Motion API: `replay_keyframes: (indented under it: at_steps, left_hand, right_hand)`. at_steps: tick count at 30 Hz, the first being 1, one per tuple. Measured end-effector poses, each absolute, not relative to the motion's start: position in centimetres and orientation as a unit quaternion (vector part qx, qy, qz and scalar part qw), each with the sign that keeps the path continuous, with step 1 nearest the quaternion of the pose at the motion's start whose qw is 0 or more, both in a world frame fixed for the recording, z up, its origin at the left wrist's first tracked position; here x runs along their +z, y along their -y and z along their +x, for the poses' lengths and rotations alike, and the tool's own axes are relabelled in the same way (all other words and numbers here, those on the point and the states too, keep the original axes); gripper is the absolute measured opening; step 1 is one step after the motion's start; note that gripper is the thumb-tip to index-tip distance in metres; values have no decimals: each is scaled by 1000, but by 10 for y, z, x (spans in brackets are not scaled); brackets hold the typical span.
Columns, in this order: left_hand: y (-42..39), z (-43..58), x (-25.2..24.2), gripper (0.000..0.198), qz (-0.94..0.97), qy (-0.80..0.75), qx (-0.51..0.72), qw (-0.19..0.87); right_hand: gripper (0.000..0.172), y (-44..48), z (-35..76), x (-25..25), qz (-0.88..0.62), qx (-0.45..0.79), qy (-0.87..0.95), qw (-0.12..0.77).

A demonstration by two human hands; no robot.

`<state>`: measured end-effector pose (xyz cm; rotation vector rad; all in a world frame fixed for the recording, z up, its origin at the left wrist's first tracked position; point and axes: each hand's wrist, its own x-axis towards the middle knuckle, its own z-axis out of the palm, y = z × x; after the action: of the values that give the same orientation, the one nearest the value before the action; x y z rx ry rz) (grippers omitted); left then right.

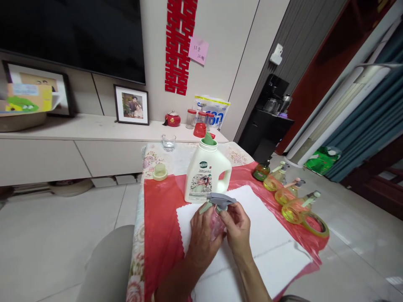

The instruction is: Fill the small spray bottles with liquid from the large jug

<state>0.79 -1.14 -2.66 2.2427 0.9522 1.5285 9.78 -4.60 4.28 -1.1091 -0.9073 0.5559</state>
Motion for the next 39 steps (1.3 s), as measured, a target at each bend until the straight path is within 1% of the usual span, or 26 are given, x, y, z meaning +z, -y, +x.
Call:
replay_keyframes:
  at_steps: [9, 18, 25, 30, 36, 39]
  left_hand:
    - [12, 4, -15, 76, 777, -292, 523, 194]
    - [14, 2, -12, 80, 778, -296, 512, 212]
    - [13, 0, -12, 80, 781, -282, 509, 226]
    - [12, 1, -12, 78, 773, -282, 518, 232]
    - [13, 0, -9, 82, 775, -287, 516, 227]
    - [13, 0, -9, 82, 777, -289, 508, 234]
  right_hand:
    - [39, 41, 100, 42, -496, 264, 389, 730]
    - [33, 47, 110, 42, -504, 288, 419, 698]
    - [34, 43, 107, 47, -521, 255, 412, 702]
    - [33, 43, 102, 56, -517, 254, 441, 688]
    - [39, 51, 109, 42, -511, 287, 444, 677]
    - [37, 50, 110, 39, -512, 278, 431, 689]
